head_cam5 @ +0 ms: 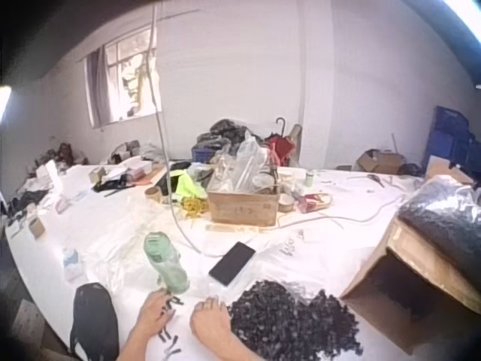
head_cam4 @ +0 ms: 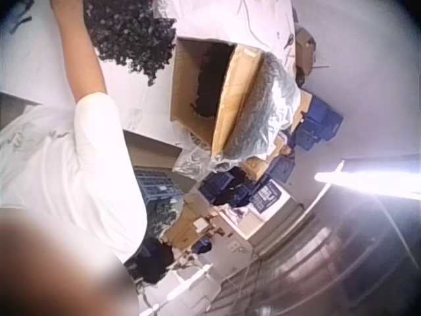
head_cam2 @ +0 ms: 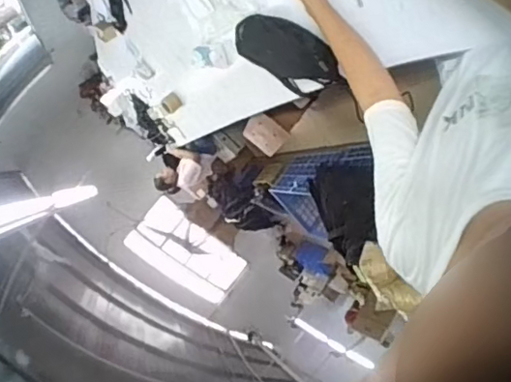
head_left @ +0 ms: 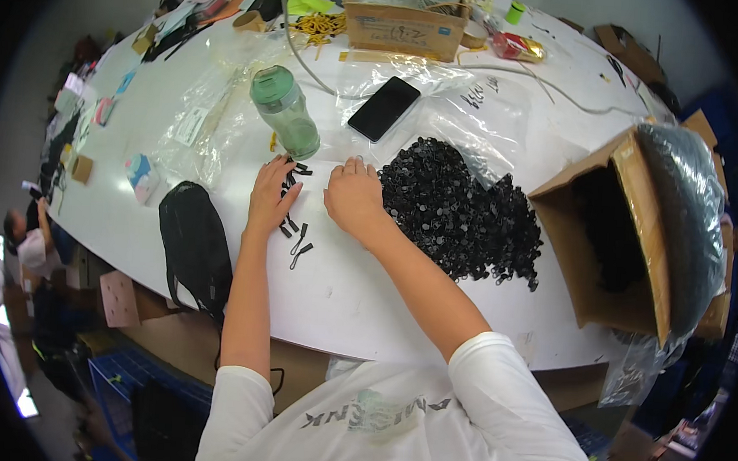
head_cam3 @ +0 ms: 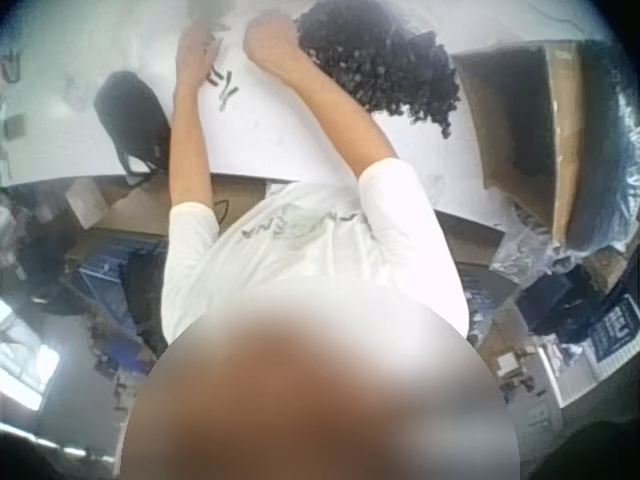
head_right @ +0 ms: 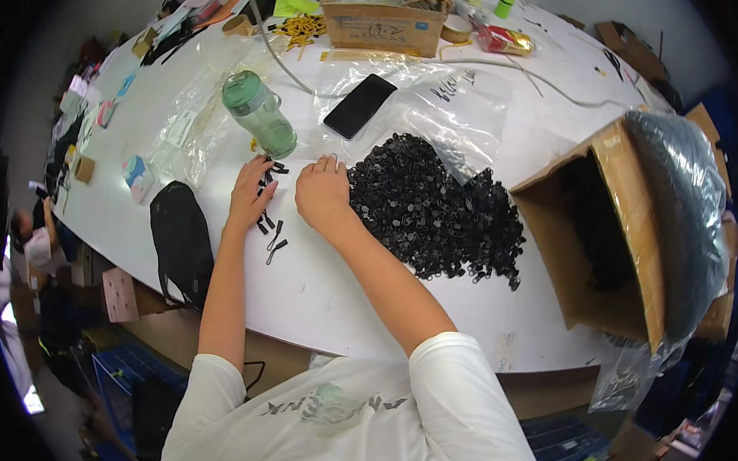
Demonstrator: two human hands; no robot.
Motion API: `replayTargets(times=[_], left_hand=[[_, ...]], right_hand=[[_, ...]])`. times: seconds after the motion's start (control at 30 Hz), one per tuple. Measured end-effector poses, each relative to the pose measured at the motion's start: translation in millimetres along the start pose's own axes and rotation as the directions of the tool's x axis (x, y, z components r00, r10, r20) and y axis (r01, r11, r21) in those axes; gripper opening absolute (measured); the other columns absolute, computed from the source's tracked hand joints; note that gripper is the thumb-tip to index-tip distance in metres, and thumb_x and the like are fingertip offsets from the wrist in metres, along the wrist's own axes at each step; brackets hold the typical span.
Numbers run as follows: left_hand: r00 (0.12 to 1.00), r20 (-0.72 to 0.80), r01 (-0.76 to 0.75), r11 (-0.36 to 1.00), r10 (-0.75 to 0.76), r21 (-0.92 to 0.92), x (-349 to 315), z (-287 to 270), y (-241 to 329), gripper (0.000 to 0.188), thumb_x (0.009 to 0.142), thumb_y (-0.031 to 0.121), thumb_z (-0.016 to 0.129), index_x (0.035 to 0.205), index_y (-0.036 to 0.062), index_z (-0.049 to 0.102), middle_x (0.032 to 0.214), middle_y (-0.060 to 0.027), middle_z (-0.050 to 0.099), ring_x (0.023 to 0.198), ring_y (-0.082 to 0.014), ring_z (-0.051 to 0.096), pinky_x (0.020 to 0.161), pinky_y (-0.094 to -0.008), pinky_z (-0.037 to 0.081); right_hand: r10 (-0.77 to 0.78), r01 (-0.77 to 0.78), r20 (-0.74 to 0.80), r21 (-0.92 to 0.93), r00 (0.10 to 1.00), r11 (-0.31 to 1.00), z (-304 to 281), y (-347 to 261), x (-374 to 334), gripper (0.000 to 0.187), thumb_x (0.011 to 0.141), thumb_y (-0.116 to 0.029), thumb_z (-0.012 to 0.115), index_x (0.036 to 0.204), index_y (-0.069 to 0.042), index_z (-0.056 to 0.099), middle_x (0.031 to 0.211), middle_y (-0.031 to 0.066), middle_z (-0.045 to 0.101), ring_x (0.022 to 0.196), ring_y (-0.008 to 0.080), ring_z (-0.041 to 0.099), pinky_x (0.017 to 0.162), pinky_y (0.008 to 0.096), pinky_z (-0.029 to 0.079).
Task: Assembling small plastic zipper pull components by hand at a workbench.
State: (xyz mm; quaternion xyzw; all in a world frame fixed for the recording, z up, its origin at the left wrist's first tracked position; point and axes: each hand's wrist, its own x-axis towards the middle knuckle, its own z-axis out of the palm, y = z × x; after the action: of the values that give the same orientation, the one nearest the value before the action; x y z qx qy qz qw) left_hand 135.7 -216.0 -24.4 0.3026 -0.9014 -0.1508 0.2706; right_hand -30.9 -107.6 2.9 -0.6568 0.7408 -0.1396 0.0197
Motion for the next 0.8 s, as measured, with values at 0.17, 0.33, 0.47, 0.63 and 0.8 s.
replayTargets(times=[0.17, 0.33, 0.47, 0.63, 0.8], left_hand=[[0.999, 0.002, -0.048, 0.981, 0.049, -0.189, -5.4, -2.0, 4.9, 0.023, 0.087, 0.015, 0.060, 0.104, 0.0008, 0.064, 0.112, -0.0146, 0.064, 0.113, -0.0306, 0.056, 0.096, -0.0370, 0.043], [0.975, 0.087, 0.208, 0.699, -0.204, -0.685, -27.4, -2.3, -13.6, 0.027, 0.090, 0.015, 0.053, 0.106, -0.0039, 0.064, 0.104, -0.0126, 0.067, 0.101, -0.0203, 0.061, 0.092, -0.0299, 0.044], [0.992, -0.059, 0.074, 0.902, -0.109, -0.424, -28.2, -0.6, 3.4, 0.036, 0.090, 0.019, 0.053, 0.119, 0.0008, 0.060, 0.122, -0.0140, 0.061, 0.120, -0.0275, 0.052, 0.103, -0.0384, 0.037], [0.991, 0.053, 0.130, 0.845, -0.120, -0.518, -42.7, 1.2, 25.8, 0.046, 0.094, 0.037, 0.047, 0.124, 0.0034, 0.057, 0.126, -0.0136, 0.058, 0.122, -0.0302, 0.052, 0.106, -0.0425, 0.034], [0.916, -0.070, 0.096, 0.385, -0.396, -0.918, -60.7, 5.1, 29.1, 0.074, 0.094, 0.057, 0.035, 0.136, -0.0037, 0.038, 0.133, -0.0208, 0.049, 0.115, -0.0320, 0.055, 0.101, -0.0397, 0.040]], right_hand=[[-0.031, 0.047, 0.108, -0.149, 0.994, 0.988, 9.4, -6.9, -9.3, 0.047, 0.084, -0.030, 0.059, 0.113, 0.008, 0.056, 0.126, 0.0281, 0.053, 0.122, 0.0376, 0.048, 0.105, 0.0471, 0.034], [-0.081, 0.066, 0.092, 0.158, 0.992, 0.985, -4.0, -16.0, -10.2, 0.045, 0.082, -0.028, 0.059, 0.109, 0.008, 0.058, 0.123, 0.0280, 0.054, 0.122, 0.0381, 0.048, 0.107, 0.0489, 0.030], [0.086, -0.087, -0.014, -0.145, 0.996, 0.986, -3.2, -7.1, -11.2, 0.043, 0.080, -0.026, 0.061, 0.107, 0.007, 0.060, 0.114, 0.0245, 0.060, 0.115, 0.0369, 0.054, 0.108, 0.0541, 0.026], [-0.175, 0.178, 0.113, -0.013, 0.978, 0.984, -7.2, -25.1, -10.7, 0.041, 0.080, -0.026, 0.063, 0.106, 0.005, 0.058, 0.105, 0.0221, 0.063, 0.106, 0.0335, 0.058, 0.106, 0.0529, 0.029], [-0.342, 0.280, 0.046, 0.476, 0.938, 0.833, 8.2, -40.3, -23.1, 0.060, 0.079, -0.037, 0.065, 0.119, 0.005, 0.050, 0.114, 0.0260, 0.056, 0.107, 0.0372, 0.055, 0.099, 0.0515, 0.038]])
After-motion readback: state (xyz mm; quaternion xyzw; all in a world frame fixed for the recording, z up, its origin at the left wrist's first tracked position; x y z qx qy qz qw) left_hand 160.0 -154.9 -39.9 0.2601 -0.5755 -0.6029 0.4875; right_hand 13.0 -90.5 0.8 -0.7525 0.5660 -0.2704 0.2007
